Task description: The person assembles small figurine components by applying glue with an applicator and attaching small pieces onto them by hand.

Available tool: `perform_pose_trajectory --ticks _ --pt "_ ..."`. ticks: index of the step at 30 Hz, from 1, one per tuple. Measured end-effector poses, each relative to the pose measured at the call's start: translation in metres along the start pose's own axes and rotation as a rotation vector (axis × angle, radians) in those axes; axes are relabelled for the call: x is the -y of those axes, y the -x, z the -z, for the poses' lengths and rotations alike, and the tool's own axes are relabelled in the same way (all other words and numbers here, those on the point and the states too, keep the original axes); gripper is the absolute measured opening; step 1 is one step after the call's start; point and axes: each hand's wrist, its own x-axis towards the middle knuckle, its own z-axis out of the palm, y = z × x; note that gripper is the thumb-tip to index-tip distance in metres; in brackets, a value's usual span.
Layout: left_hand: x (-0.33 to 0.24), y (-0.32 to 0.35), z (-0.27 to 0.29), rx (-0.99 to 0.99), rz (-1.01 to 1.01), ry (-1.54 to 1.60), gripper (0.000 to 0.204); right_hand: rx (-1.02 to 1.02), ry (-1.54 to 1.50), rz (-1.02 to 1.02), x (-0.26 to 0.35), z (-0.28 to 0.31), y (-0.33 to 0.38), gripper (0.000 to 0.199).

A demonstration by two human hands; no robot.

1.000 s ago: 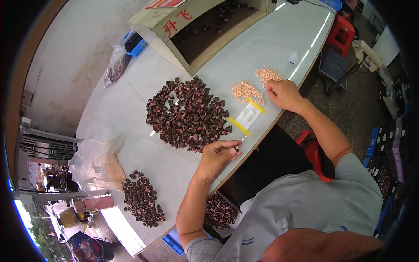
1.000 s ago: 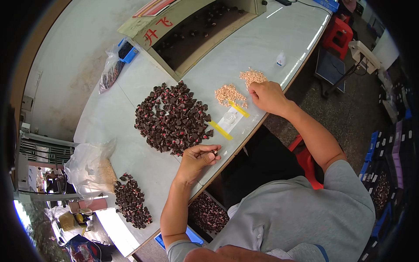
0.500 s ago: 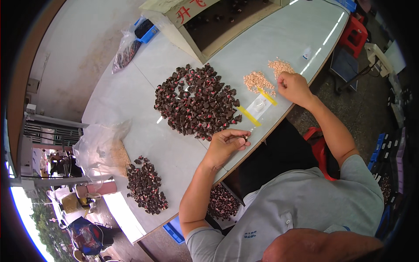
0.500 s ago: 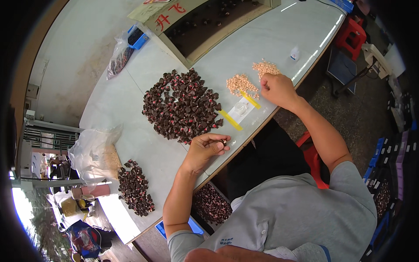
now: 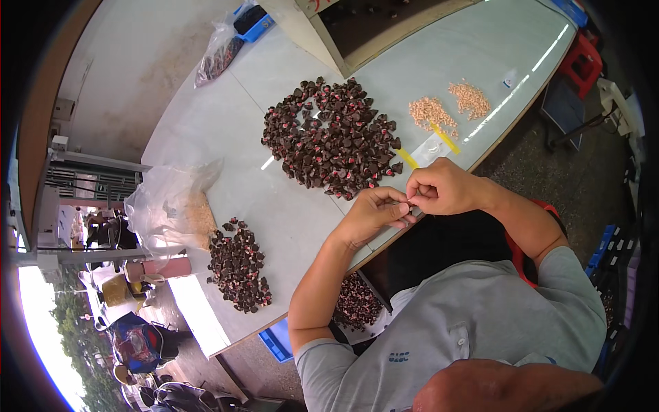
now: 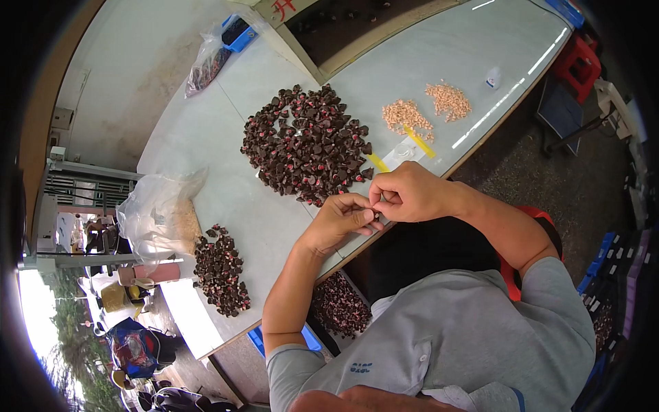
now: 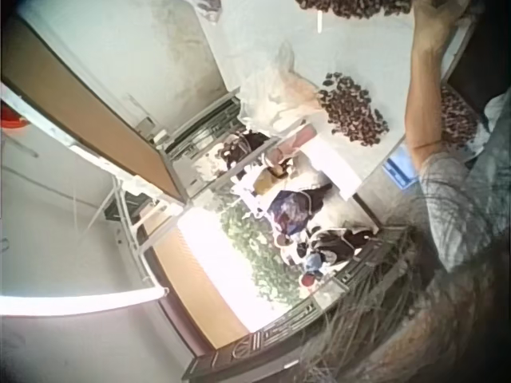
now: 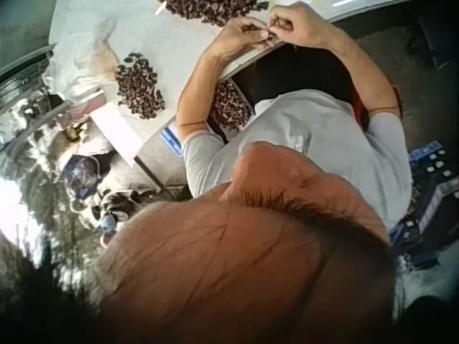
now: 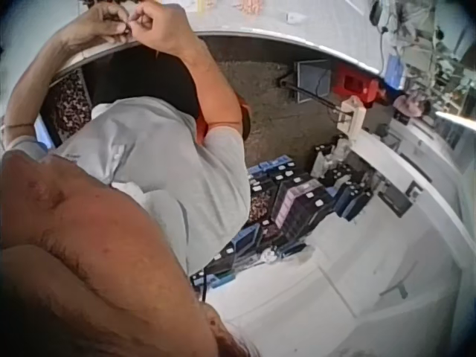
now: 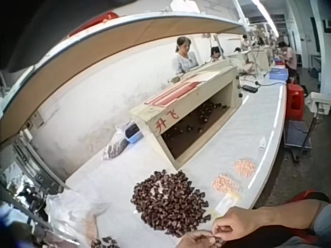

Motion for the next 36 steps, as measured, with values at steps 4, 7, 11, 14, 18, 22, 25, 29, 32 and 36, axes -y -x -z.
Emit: perform_pose_trajectory --ticks 4,7,11,14,18,22,25,29,32,36 --pt "0.004 0.001 0.002 0.012 -0.008 -0.02 0.019 0.031 0.048 -0.004 -0.001 -0.005 -0.002 0.007" --pt "0.002 0.001 0.002 0.017 -0.021 -0.004 0.019 0.026 0.025 -0.006 0.0 -0.006 -0.001 0.008" --pt "0.0 0.001 0.0 0.007 -0.013 0.016 0.021 -0.04 0.014 -0.043 0.0 -0.002 0.002 0.007" --pt "-0.002 0.001 -0.003 -0.024 -0.011 0.022 0.02 -0.019 0.113 -0.032 0.006 0.001 0.002 0.007" --pt "-0.001 0.001 -0.001 -0.016 -0.003 -0.02 0.018 -0.048 0.198 0.084 0.003 -0.007 0.001 0.008" --pt "-0.002 0.001 -0.002 -0.022 0.003 -0.027 0.019 -0.068 0.167 0.076 0.003 -0.008 0.002 0.009" --pt "-0.001 0.0 -0.002 -0.024 -0.005 -0.033 0.019 -0.087 0.168 0.069 0.004 -0.009 0.003 0.009" --pt "-0.002 0.0 -0.003 -0.032 0.001 -0.034 0.02 -0.097 0.166 0.083 0.002 -0.009 0.004 0.009" --pt "-0.001 -0.001 -0.002 -0.029 -0.008 -0.026 0.022 -0.073 0.202 0.051 0.003 -0.003 0.005 0.009" --pt "0.0 -0.001 -0.002 -0.047 -0.003 -0.022 0.026 -0.103 0.312 0.061 0.006 0.025 0.003 0.008"
